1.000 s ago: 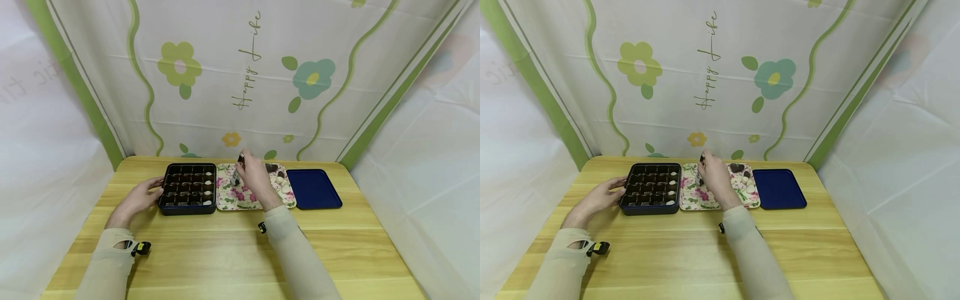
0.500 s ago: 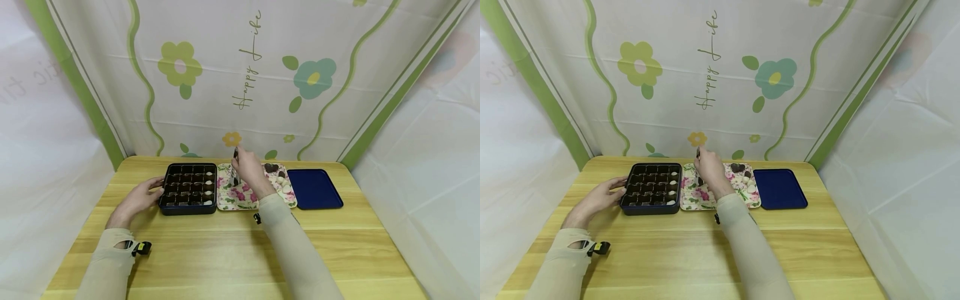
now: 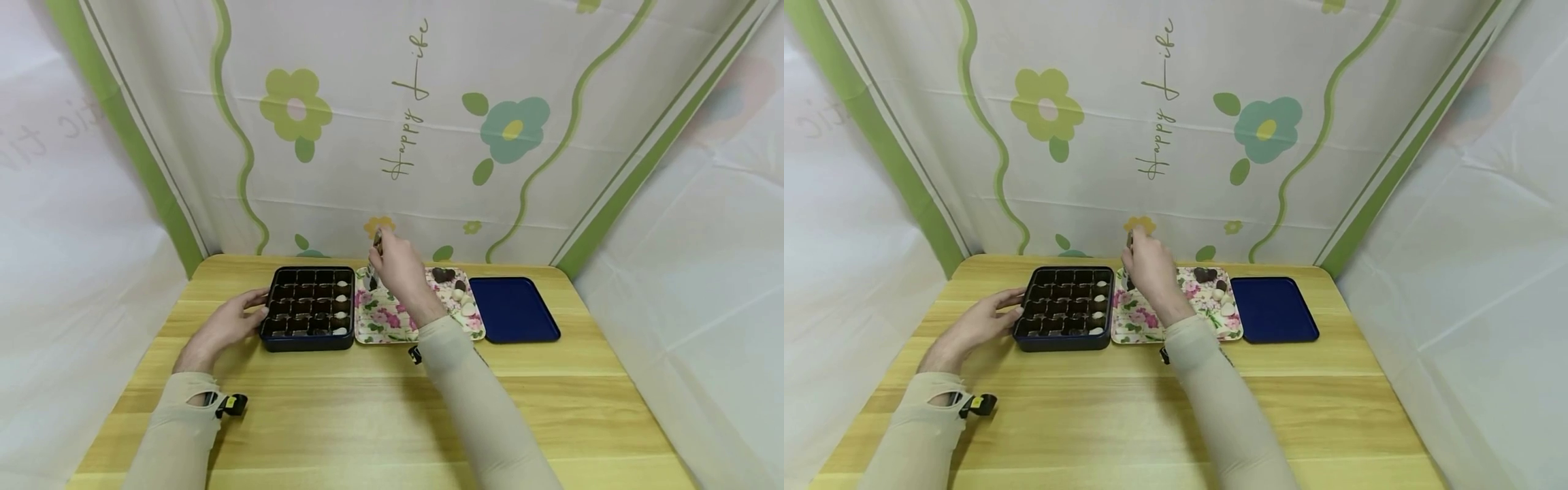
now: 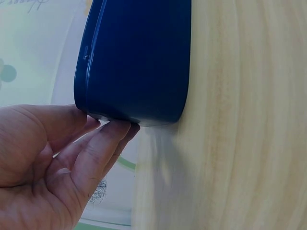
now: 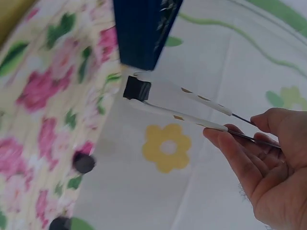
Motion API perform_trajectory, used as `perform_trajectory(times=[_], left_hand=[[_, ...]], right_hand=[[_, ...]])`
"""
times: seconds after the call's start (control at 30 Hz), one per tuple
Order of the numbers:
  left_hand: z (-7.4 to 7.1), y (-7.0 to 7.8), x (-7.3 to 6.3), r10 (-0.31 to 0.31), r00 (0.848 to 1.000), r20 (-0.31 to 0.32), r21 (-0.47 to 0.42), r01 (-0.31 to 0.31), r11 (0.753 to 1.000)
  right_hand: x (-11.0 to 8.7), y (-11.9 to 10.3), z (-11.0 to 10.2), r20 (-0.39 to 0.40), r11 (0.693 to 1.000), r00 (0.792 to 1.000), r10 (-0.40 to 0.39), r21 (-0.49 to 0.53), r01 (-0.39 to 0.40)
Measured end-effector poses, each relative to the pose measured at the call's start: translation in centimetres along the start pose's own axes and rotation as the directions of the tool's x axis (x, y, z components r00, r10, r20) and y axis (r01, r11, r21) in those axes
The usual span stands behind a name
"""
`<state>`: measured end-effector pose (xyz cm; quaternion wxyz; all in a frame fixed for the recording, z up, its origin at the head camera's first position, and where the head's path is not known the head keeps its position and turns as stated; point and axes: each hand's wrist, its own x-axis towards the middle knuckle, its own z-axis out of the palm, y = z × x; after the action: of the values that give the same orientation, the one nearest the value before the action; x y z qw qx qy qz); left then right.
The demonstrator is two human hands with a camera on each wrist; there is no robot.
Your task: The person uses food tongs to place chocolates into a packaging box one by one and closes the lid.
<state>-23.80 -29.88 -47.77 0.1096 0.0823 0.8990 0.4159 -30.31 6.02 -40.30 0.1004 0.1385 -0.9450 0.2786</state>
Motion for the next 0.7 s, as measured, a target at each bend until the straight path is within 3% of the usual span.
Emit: perform_trajectory(times=[0.47, 0.7], left_hand=[[0.1, -0.2, 0.1, -0.002, 1.0, -0.013, 0.002, 0.002, 1.0], [0.1, -0.1, 0.1, -0.011, 1.0, -0.015, 0.01, 0.011, 1.0]], right_hand=[[0.0, -4.7, 3.0, -0.049, 0.986, 0.987, -0.155, 0.05, 0.157], [0.0, -5.4, 4.7, -0.016, 0.989, 0.989, -0.144, 0.019, 0.144]])
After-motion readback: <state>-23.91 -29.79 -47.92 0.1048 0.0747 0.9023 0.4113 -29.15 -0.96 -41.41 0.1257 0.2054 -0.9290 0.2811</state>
